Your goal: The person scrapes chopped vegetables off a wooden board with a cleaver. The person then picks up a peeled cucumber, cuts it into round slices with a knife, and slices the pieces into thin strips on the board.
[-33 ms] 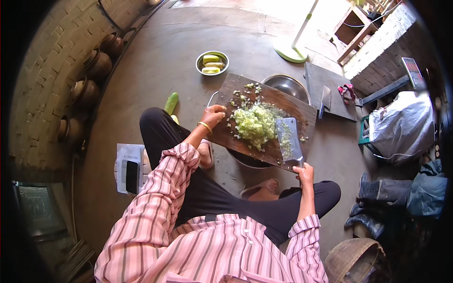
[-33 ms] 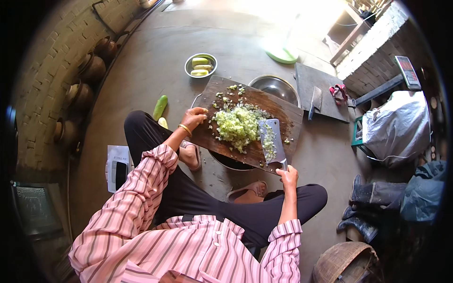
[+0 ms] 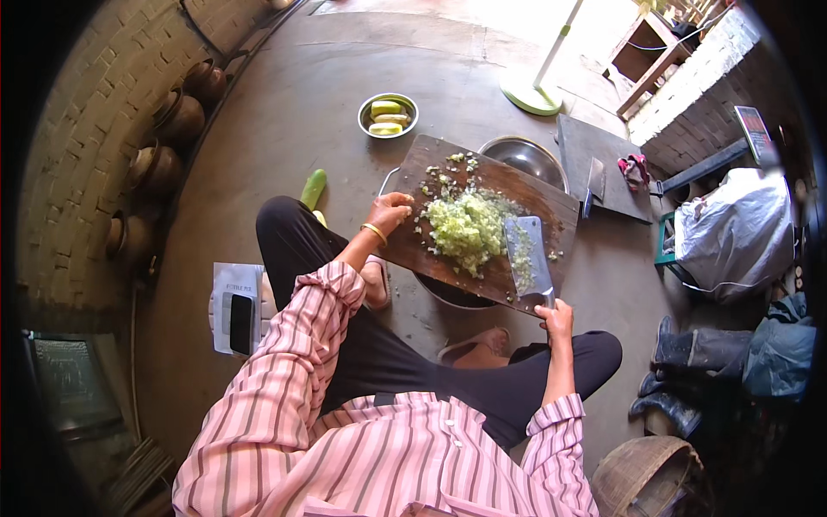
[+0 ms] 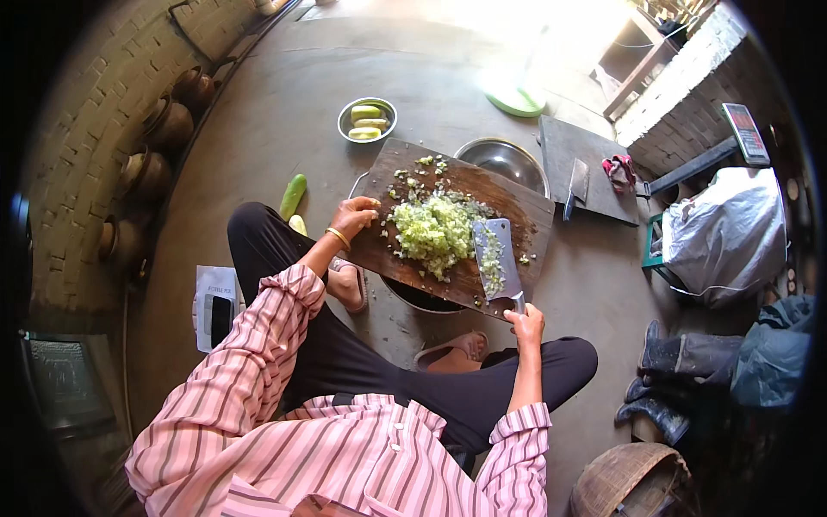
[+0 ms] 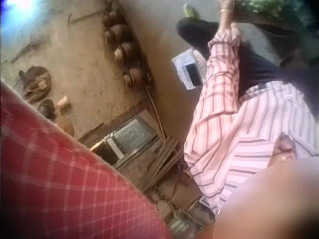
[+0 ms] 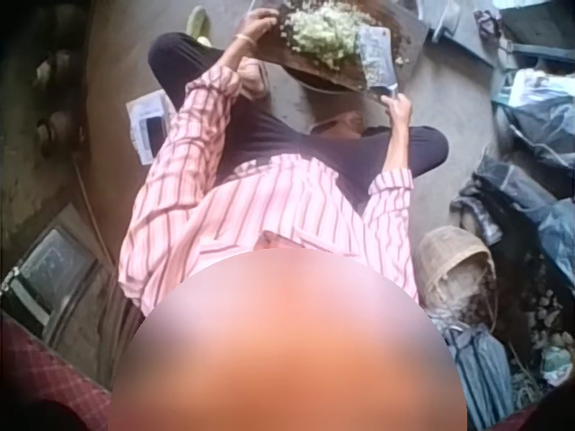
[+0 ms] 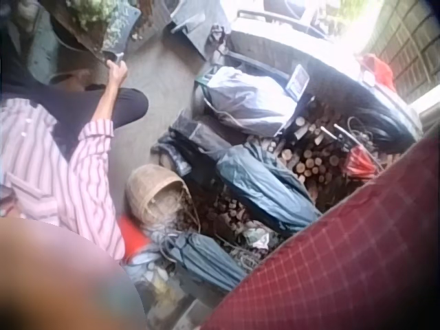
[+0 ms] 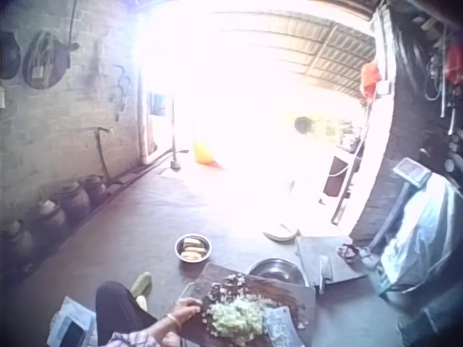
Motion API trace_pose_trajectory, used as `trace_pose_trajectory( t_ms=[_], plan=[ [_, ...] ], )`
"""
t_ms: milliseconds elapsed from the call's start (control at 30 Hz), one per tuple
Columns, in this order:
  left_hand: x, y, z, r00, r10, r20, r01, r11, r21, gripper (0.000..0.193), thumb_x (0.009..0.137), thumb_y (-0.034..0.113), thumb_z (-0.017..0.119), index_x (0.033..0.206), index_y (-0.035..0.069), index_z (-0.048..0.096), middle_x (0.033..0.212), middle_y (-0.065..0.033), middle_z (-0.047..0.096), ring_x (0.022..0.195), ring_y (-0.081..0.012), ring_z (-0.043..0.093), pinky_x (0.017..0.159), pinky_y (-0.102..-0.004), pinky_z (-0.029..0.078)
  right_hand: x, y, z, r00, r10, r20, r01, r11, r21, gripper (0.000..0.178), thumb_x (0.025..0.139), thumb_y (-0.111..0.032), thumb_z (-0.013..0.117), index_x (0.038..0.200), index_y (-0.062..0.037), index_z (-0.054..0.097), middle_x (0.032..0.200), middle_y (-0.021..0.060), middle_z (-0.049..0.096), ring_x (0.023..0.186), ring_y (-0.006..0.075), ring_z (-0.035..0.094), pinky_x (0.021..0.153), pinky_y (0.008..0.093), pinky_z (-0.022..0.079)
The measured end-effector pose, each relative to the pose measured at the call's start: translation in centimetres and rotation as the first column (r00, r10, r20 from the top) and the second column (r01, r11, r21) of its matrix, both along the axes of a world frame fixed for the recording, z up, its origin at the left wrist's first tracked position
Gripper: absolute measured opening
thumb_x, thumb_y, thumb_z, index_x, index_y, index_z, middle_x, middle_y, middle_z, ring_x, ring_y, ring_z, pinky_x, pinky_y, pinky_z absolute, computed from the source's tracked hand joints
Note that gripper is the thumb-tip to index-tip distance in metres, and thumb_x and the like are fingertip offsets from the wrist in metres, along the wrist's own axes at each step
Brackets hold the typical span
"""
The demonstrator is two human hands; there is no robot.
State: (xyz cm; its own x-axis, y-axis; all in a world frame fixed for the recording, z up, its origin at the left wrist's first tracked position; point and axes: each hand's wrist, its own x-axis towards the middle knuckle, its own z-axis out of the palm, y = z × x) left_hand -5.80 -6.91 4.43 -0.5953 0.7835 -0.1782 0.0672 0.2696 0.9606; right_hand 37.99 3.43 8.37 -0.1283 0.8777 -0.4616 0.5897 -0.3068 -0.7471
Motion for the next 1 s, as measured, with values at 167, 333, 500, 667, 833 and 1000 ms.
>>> trace_pose_trajectory(
  t_ms=[167, 333, 500, 667, 833, 1000],
  plan=[
    [0.6, 1.1, -1.5, 0.981, 0.055, 0.183, -0.086, 0.983, 0.163, 0.025, 0.076, 0.002, 0.066, 0.1, -0.001, 0.067, 0.086, -0.0032, 0.067, 0.06, -0.0066, 0.054, 0.052, -0.0198, 0.044, 0.4, 0.5, -1.5, 0.998, 0.035, 0.057, -0.043, 0.987, 0.153, 0.018, 0.064, -0.012, 0.072, 0.071, -0.0007, 0.059, 0.063, 0.0044, 0.058, 0.062, 0.0149, 0.053, 0.061, 0.032, 0.044],
    [0.1, 2.9, -1.0, 0.98, 0.117, 0.16, -0.153, 0.96, 0.234, 0.024, 0.076, -0.001, 0.063, 0.1, 0.001, 0.067, 0.082, -0.0014, 0.066, 0.06, -0.0056, 0.053, 0.052, -0.0203, 0.045, -1.7, 2.4, -2.7, 0.994, 0.035, 0.106, -0.065, 0.954, 0.294, 0.026, 0.061, -0.019, 0.072, 0.076, -0.0007, 0.062, 0.068, 0.0137, 0.063, 0.064, 0.027, 0.06, 0.063, 0.0383, 0.046],
    [-0.2, 3.2, -1.8, 0.985, 0.104, 0.136, -0.126, 0.979, 0.16, 0.025, 0.079, 0.001, 0.064, 0.104, 0.002, 0.066, 0.09, -0.0018, 0.067, 0.073, -0.0073, 0.059, 0.058, -0.0195, 0.047, -2.6, 2.4, -1.3, 0.996, -0.022, 0.091, -0.004, 0.959, 0.282, 0.023, 0.062, -0.019, 0.073, 0.075, -0.0022, 0.065, 0.065, 0.0118, 0.064, 0.063, 0.027, 0.062, 0.062, 0.0383, 0.046],
    [1.3, 3.5, -1.8, 0.956, 0.115, -0.27, -0.113, 0.993, 0.023, 0.031, 0.074, 0.015, 0.066, 0.104, 0.008, 0.067, 0.093, -0.0064, 0.069, 0.074, -0.0151, 0.063, 0.066, -0.0317, 0.049, -1.6, 1.3, -2.0, 0.904, -0.021, 0.428, -0.312, 0.652, 0.691, 0.032, 0.061, -0.024, 0.075, 0.079, -0.0001, 0.065, 0.09, 0.0143, 0.066, 0.081, 0.0308, 0.063, 0.074, 0.0387, 0.048],
    [4.8, 3.0, 2.0, 0.784, -0.022, -0.62, 0.015, 1.0, -0.017, 0.031, 0.071, 0.014, 0.064, 0.102, 0.011, 0.064, 0.095, -0.0094, 0.06, 0.097, -0.0288, 0.056, 0.085, -0.0405, 0.044, -2.8, -1.3, 4.0, 0.984, 0.116, 0.134, -0.175, 0.755, 0.632, 0.028, 0.064, -0.019, 0.073, 0.08, 0.0005, 0.061, 0.088, 0.0158, 0.064, 0.08, 0.032, 0.063, 0.075, 0.0389, 0.049],
    [7.5, 4.1, 1.4, 0.764, -0.095, -0.638, 0.149, 0.988, 0.031, 0.043, 0.069, 0.013, 0.068, 0.11, 0.005, 0.058, 0.104, -0.0188, 0.054, 0.099, -0.0357, 0.054, 0.085, -0.0424, 0.045, -1.6, -2.7, 2.5, 0.99, -0.078, 0.114, 0.014, 0.877, 0.48, 0.027, 0.07, -0.013, 0.07, 0.087, -0.0026, 0.052, 0.069, 0.0136, 0.062, 0.068, 0.0306, 0.063, 0.064, 0.0415, 0.049]
  ],
)
